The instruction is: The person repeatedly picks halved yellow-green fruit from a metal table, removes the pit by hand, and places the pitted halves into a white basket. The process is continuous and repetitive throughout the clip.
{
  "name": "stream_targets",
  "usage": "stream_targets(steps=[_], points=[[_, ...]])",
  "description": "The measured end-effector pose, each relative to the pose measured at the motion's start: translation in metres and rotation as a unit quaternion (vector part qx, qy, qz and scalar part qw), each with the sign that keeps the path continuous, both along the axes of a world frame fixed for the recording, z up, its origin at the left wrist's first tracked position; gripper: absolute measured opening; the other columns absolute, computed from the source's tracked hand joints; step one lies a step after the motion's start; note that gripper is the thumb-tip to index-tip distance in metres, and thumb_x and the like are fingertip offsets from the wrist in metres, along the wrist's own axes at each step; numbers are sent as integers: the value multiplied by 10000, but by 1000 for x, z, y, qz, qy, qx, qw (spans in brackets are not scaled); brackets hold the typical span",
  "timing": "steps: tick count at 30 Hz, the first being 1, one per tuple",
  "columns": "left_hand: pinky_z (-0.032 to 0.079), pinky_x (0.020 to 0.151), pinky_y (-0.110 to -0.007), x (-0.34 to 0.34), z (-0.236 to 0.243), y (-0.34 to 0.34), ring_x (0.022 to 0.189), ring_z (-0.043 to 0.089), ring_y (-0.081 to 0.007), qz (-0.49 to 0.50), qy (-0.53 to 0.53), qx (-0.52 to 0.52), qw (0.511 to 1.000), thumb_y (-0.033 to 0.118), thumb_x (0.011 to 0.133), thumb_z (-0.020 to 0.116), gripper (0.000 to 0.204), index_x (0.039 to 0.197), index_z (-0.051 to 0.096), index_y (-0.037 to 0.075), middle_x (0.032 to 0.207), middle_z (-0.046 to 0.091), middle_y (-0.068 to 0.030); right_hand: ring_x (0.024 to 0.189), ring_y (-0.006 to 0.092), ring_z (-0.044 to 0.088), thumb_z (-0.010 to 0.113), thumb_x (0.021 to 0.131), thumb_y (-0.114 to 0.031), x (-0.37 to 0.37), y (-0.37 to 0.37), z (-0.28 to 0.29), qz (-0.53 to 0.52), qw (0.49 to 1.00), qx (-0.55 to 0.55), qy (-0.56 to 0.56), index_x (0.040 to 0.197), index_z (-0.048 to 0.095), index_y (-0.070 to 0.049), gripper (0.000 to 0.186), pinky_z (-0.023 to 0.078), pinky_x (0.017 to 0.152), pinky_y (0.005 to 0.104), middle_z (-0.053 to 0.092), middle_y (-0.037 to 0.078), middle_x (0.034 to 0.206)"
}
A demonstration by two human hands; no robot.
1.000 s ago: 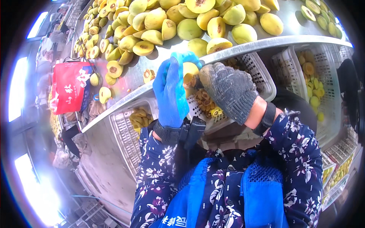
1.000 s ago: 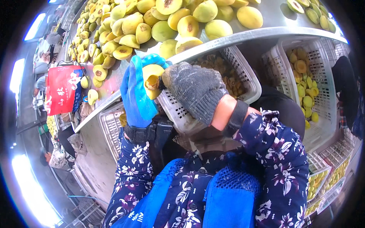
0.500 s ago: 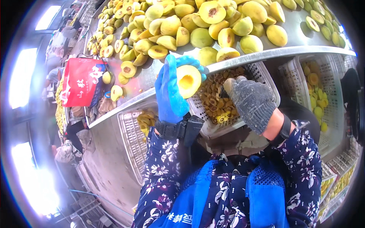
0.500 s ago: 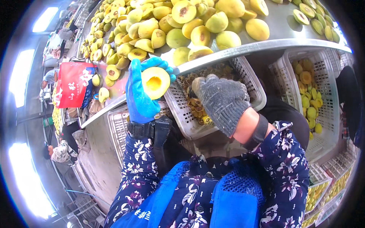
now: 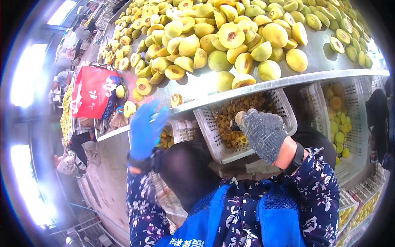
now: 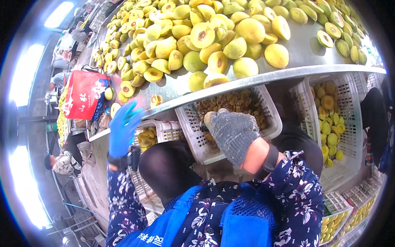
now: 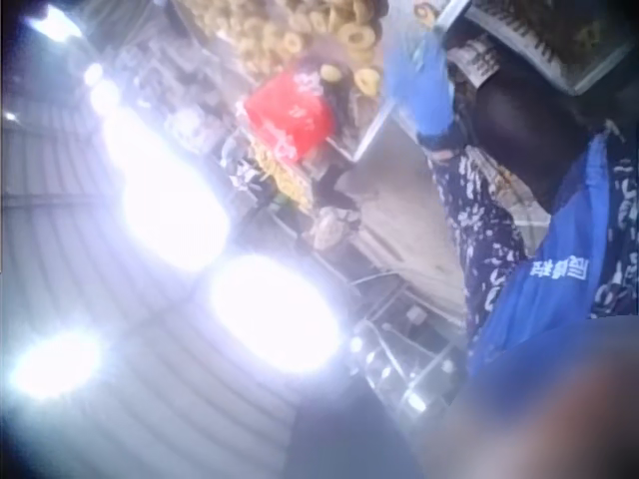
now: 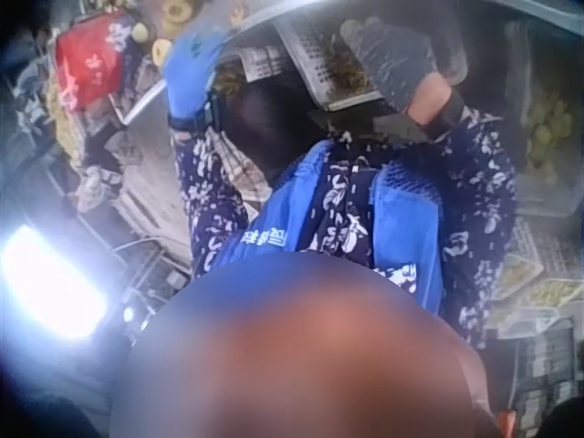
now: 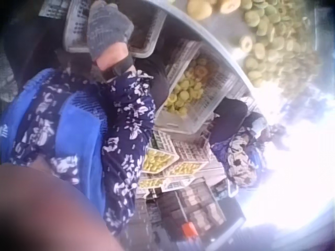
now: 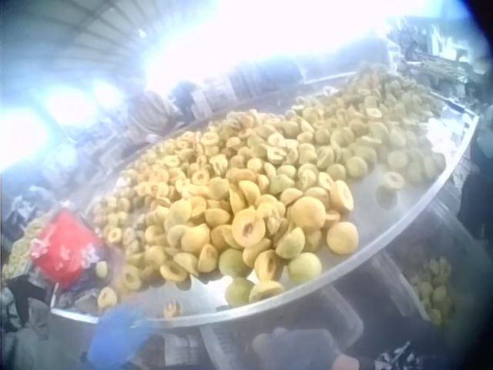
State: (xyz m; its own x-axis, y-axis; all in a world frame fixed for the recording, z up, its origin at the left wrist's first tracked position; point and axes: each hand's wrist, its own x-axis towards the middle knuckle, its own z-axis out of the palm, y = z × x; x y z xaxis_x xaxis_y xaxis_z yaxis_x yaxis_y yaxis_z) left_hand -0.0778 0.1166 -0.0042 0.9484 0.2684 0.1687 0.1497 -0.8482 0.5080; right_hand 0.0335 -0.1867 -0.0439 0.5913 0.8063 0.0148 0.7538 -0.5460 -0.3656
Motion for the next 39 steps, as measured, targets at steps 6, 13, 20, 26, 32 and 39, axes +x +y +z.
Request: stream_targets(steps=[6,13,20,26,32,39], points=[[519,792,-451,134,-28,-70,893,649,-366,-179,113,48,976,308,859,631,450,1246,582,84,985,655,-215,648,269,659,565,869,-122,7,-2,6,-27,999,7,-19,943,575,-123,75,510,527,400,603,87,788],[491,793,-508,161,-33,-90,912,621,-414,-209,197,112,951,338,830,640,457,1221,574,111,933,636,-232,731,279,708,575,874,-132,11,-4,14,-28,1000,1,12,959,603,-126,90,563,570,407,659,117,839],[507,809,-472,157,-54,-87,921,634,-395,-112,150,67,980,271,753,685,390,1087,625,79,963,660,-221,755,309,665,574,879,-117,16,-6,10,-44,997,61,11,1002,594,-80,130,530,618,394,629,130,849],[557,831,-396,142,-55,-56,975,657,-267,-27,70,-376,924,93,826,615,362,1181,596,25,1048,647,-143,831,356,648,661,878,-179,25,-8,11,-90,951,286,74,1089,589,-52,256,516,732,439,657,183,888],[577,874,-490,100,-28,-58,1047,637,-343,-86,-36,-803,589,206,907,571,536,1387,442,5,1257,564,-231,881,422,640,669,885,-221,21,10,19,-92,919,312,224,1112,571,-35,309,499,738,504,667,223,912],[567,826,-423,92,-21,-106,958,662,-295,19,-84,-783,616,447,996,480,555,1295,515,-20,1148,634,-198,866,427,632,592,936,-225,16,27,8,-63,935,286,199,1144,572,-15,295,500,746,500,651,243,927]])
